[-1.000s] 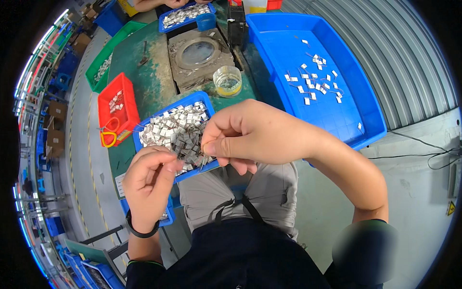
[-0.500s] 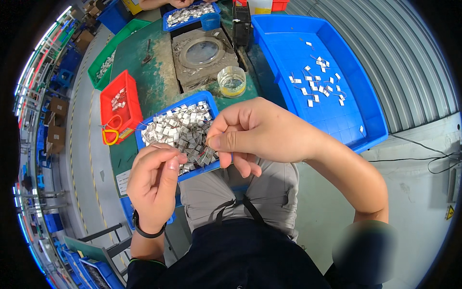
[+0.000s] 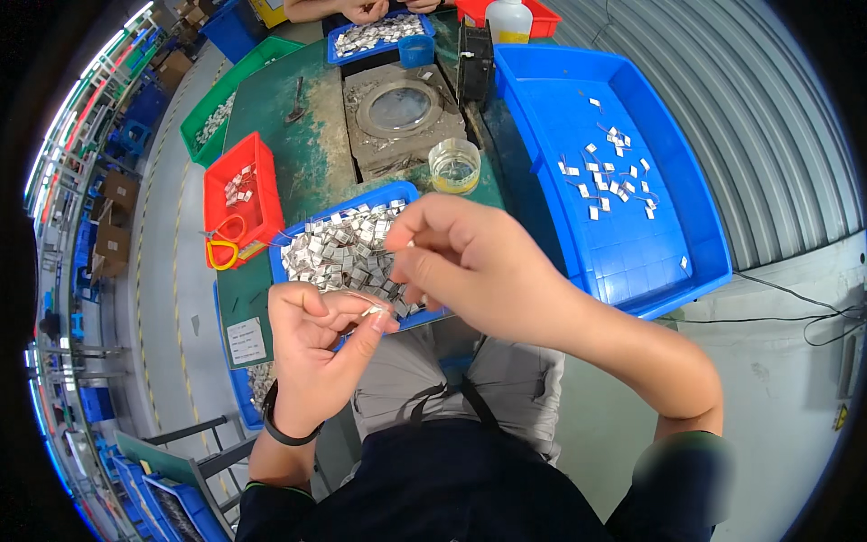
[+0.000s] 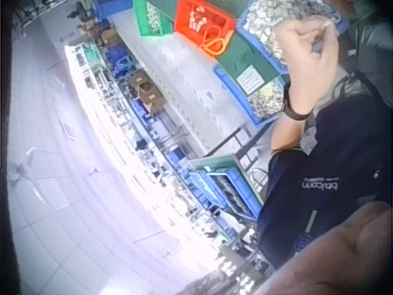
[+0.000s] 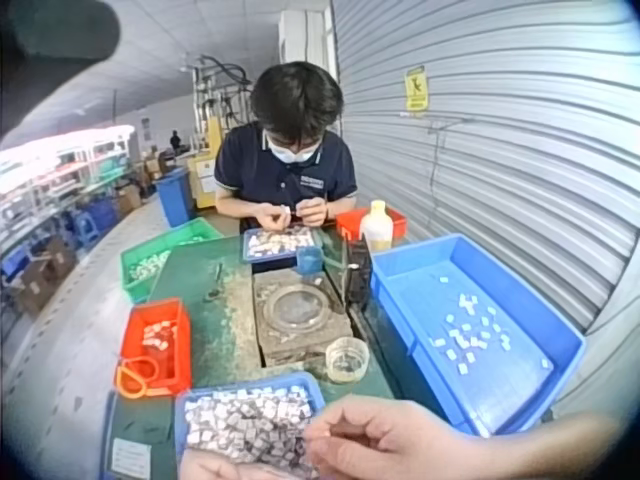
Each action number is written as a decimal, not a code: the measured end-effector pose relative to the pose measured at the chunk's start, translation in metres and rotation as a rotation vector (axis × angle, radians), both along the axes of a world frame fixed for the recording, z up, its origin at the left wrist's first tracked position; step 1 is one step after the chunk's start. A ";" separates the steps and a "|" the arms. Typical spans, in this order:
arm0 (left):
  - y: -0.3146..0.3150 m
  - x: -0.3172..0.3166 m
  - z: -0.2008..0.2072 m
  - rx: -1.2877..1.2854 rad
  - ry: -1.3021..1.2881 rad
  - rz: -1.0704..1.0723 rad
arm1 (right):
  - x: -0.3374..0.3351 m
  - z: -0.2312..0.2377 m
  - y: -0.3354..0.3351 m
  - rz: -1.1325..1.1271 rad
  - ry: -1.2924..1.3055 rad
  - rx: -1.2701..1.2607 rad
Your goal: The person sits at a workstation and uses yellow-handled scissors to trim the leads of small white rectangular electronic components. They then insert a thin metal wire into the trimmed component and place the finished assembly into a blue tray. The process is repeated for multiple units.
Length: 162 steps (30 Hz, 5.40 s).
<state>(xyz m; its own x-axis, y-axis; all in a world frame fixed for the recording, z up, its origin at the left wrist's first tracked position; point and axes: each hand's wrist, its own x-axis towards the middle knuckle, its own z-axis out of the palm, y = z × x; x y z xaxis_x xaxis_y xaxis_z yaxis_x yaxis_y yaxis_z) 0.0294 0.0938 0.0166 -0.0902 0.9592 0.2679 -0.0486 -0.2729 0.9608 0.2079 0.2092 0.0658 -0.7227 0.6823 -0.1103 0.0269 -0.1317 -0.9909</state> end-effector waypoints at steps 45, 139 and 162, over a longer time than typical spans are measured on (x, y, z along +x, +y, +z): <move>0.001 0.005 0.005 -0.172 -0.381 0.112 | -0.005 -0.004 -0.011 -0.171 0.183 -0.167; 0.203 0.002 0.006 -0.018 1.005 -0.049 | 0.009 -0.037 0.152 0.052 -0.688 1.027; 0.026 -0.071 0.013 -0.146 0.547 0.406 | -0.106 -0.075 0.224 -0.064 -0.824 1.119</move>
